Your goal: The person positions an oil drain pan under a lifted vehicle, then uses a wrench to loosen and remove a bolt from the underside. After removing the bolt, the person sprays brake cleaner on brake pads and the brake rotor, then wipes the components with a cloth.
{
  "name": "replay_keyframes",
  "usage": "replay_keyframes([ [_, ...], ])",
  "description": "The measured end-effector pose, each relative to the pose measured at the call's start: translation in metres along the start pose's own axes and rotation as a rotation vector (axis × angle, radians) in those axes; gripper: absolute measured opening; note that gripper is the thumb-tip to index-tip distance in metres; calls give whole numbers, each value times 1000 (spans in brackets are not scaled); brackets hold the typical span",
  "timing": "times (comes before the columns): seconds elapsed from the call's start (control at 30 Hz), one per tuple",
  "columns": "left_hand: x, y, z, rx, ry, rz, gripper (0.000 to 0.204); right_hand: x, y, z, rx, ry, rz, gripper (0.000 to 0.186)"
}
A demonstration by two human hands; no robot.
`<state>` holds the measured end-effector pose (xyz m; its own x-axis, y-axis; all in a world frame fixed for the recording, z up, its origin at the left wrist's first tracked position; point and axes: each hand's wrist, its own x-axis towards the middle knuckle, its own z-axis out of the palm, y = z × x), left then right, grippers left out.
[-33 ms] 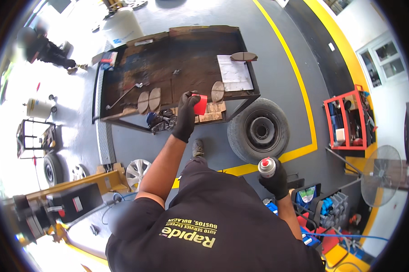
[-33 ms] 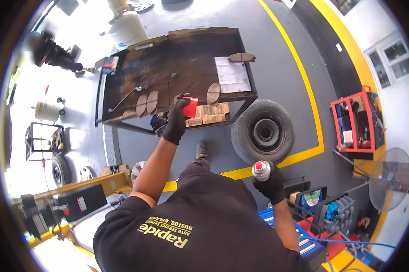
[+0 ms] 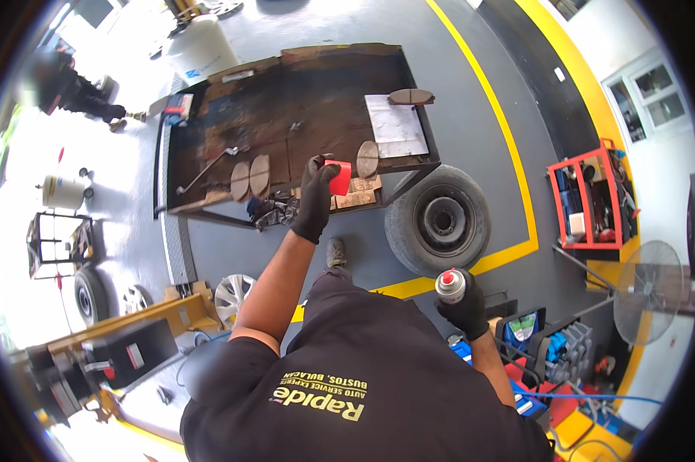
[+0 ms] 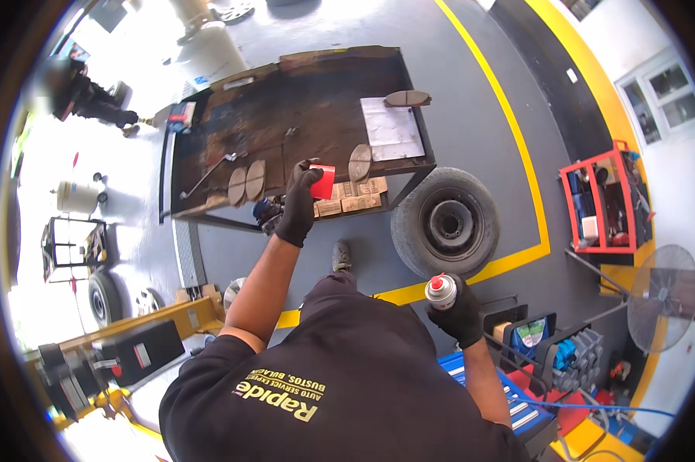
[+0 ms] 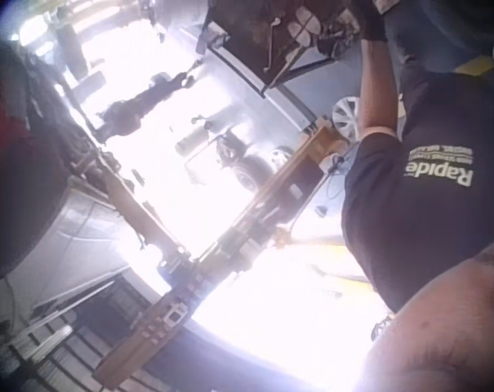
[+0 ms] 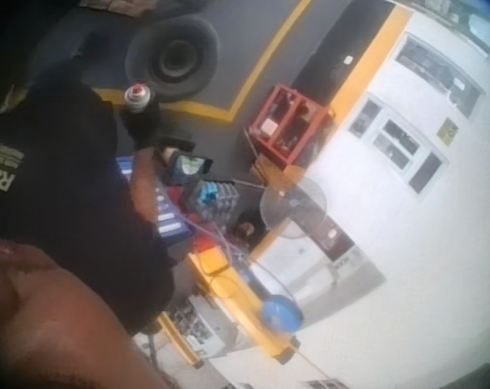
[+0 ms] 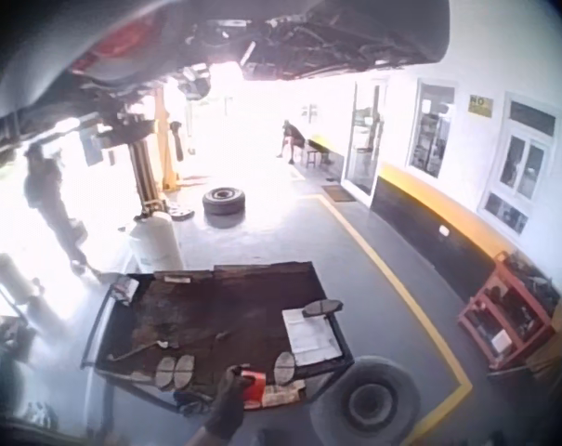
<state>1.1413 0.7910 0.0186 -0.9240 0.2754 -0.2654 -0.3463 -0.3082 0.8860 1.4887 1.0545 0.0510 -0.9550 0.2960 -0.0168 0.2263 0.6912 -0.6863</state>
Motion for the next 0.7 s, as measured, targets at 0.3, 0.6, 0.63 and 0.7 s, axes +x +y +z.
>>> replay_keyframes([
  [0.3, 202, -43, 110, 1030, -350, 732, 72, 3, -18, 3, 32, 51, 294, 77],
  [0.6, 265, -119, 160, 1354, -723, 1044, 67, -193, -61, 3, 280, 557, 840, 79],
  [0.63, 246, -112, 174, 1299, -733, 1224, 72, -213, -67, 13, 293, 643, 943, 79],
  [0.7, 188, -108, 201, 1131, -692, 1514, 82, -248, -75, 33, 320, 844, 1002, 78],
])
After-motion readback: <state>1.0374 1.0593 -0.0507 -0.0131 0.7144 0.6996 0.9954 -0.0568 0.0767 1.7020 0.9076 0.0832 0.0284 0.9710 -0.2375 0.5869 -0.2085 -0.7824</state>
